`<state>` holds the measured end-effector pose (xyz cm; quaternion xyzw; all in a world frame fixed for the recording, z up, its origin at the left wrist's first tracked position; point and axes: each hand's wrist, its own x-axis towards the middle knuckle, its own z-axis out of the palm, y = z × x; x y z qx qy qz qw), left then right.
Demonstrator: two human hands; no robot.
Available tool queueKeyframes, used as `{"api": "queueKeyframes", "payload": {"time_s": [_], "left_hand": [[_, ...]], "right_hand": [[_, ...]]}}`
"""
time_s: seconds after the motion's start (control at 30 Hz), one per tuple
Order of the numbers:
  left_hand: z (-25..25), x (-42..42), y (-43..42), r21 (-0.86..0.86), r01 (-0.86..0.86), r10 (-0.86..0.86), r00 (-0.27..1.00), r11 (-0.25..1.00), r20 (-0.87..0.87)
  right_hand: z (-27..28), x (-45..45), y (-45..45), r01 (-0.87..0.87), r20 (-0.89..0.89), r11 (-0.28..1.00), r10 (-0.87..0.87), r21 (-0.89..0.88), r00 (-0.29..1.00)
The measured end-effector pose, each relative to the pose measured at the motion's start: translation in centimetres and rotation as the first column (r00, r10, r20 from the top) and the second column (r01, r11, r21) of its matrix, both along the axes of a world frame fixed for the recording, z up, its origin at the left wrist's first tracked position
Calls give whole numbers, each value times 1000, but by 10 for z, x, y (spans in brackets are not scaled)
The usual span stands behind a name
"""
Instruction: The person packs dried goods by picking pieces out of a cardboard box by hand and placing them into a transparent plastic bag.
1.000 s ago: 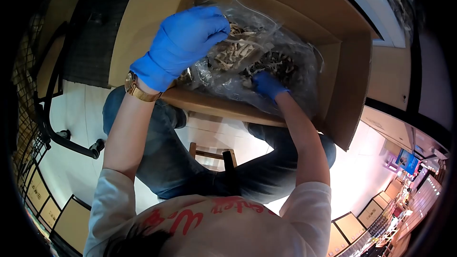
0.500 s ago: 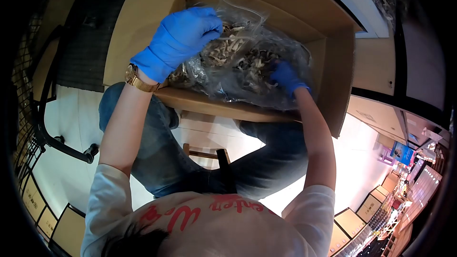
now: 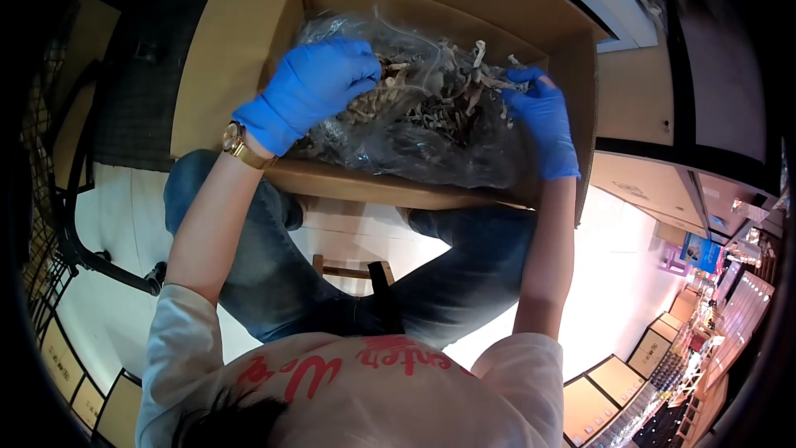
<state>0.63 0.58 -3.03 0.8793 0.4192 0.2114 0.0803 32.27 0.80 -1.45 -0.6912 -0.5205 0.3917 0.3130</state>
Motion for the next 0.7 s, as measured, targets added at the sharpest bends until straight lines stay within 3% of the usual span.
{"api": "queueKeyframes", "payload": {"time_s": [0.13,0.3,0.37,0.47,0.6,0.7], "left_hand": [[-7,7,-1,14,25,-25,999,1000,23],[-13,19,-1,50,47,-48,999,998,13],[-14,25,-1,50,54,-55,998,997,19],[-14,33,-3,58,73,-71,997,996,-27],[-18,36,-5,87,76,-76,997,993,-2],[-19,36,-5,70,85,-84,996,994,-15]], "right_hand": [[20,3,-4,-53,38,980,47,190,998],[36,-2,-12,-46,-52,968,61,248,997],[35,-18,-16,-116,4,943,121,311,993],[31,-34,-16,-427,366,809,285,404,886],[36,-44,-20,-477,348,815,365,329,864],[31,-44,-21,-477,223,813,424,333,878]]}}
